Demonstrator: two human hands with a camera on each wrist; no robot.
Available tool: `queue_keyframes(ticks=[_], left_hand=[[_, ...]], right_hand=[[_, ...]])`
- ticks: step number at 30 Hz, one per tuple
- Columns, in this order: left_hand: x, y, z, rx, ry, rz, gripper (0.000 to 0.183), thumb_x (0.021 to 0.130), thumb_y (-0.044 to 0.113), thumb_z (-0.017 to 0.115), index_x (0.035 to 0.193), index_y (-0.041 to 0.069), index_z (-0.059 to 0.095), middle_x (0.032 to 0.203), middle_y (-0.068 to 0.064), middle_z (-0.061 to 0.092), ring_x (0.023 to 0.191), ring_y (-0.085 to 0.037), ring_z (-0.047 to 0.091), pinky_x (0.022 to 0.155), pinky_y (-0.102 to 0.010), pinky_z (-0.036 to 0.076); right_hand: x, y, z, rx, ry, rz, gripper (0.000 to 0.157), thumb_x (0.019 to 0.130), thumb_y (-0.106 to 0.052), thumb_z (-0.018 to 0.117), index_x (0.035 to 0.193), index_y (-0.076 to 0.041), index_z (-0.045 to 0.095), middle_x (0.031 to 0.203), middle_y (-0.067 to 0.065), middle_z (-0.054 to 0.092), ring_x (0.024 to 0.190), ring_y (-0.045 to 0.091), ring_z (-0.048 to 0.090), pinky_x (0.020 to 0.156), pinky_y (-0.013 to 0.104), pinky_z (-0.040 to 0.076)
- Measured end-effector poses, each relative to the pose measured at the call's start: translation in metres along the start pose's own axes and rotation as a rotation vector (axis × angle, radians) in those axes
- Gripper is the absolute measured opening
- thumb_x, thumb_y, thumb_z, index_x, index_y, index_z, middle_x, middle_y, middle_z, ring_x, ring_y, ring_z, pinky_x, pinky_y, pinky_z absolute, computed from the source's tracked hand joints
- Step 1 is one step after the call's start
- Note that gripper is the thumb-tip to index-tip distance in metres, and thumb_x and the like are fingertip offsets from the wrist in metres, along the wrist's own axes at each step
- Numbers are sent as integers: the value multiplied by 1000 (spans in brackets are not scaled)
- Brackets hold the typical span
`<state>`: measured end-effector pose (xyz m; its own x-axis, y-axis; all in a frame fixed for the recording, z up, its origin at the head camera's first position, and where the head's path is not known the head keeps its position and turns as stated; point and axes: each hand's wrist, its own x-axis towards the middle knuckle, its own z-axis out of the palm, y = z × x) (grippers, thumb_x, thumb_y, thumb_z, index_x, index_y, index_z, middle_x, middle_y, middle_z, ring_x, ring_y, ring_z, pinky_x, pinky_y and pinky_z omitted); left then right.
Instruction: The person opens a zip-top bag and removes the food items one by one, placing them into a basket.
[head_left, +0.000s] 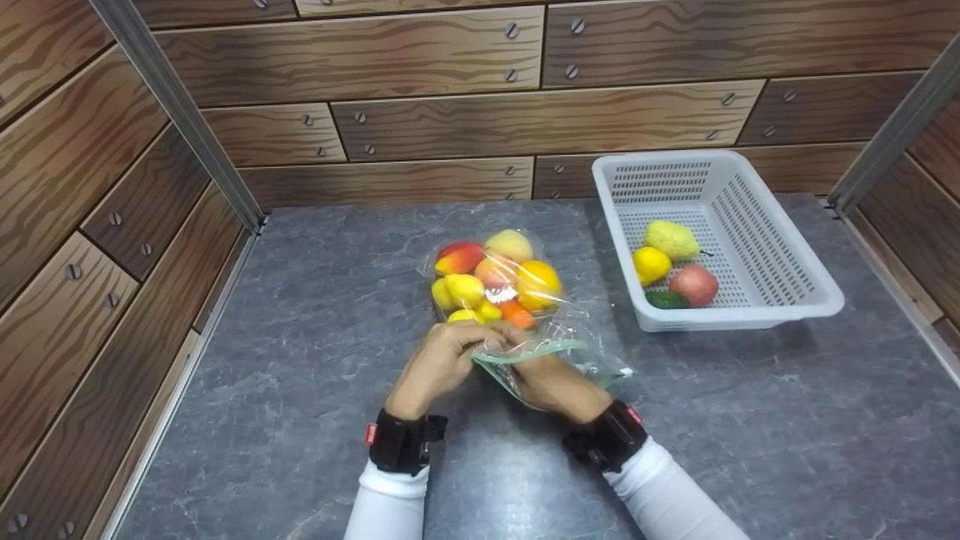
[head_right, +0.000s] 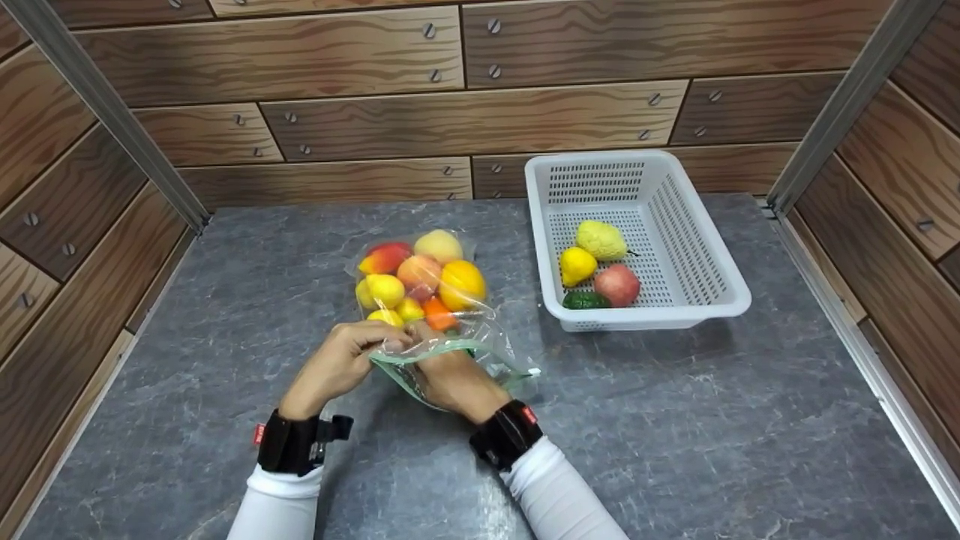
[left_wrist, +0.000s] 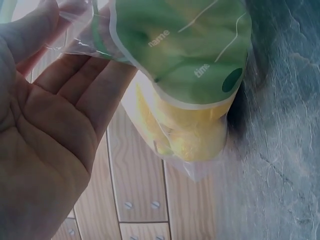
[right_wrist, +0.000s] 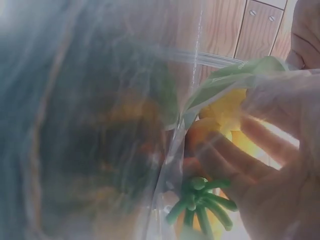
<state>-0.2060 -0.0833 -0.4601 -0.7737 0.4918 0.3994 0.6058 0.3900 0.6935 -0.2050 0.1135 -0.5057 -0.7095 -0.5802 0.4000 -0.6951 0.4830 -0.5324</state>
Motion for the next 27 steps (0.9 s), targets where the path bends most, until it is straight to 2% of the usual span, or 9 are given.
queue_keyframes(ticks=[2,5,10,15,22,27], left_hand=[[1,1,0,-28,-11,6,18,92,-1,69,100,10,81,109,-2,78,105,-17,71,96,-32,56],[2,2,0,-47,-28,27,18,95,4,69,105,12,81,113,0,77,109,-15,70,100,-31,54],[1,3,-1,-15,-39,50,20,94,12,69,110,15,80,116,0,77,113,-18,70,103,-35,53],[1,2,-1,-14,-42,43,22,95,11,68,113,14,80,116,0,77,114,-18,70,103,-35,53],[0,4,-1,-23,-34,50,20,94,17,68,109,13,81,114,-1,78,110,-19,71,101,-35,54],[0,6,-2,2,-17,60,13,92,9,72,100,10,81,110,-3,78,105,-19,72,97,-33,56]], right_hand=[[-1,-2,-2,-13,-27,47,49,106,-17,55,152,-3,45,149,16,55,130,33,58,110,41,49],[-5,-4,-6,-94,-70,84,56,106,-20,55,158,-9,38,158,15,45,137,36,53,114,46,43],[-6,-4,-7,-127,-128,100,42,109,-21,49,148,-5,50,148,21,54,132,38,56,113,49,45],[-6,-8,-9,-128,-181,213,43,112,-31,41,148,-10,51,143,20,59,128,38,59,109,51,48],[-6,-9,-5,-162,-126,213,39,110,-25,45,142,-4,52,136,25,60,123,42,61,106,51,50],[-4,-8,0,-152,-70,205,40,109,-21,47,147,-6,48,140,19,59,125,37,61,107,47,50]])
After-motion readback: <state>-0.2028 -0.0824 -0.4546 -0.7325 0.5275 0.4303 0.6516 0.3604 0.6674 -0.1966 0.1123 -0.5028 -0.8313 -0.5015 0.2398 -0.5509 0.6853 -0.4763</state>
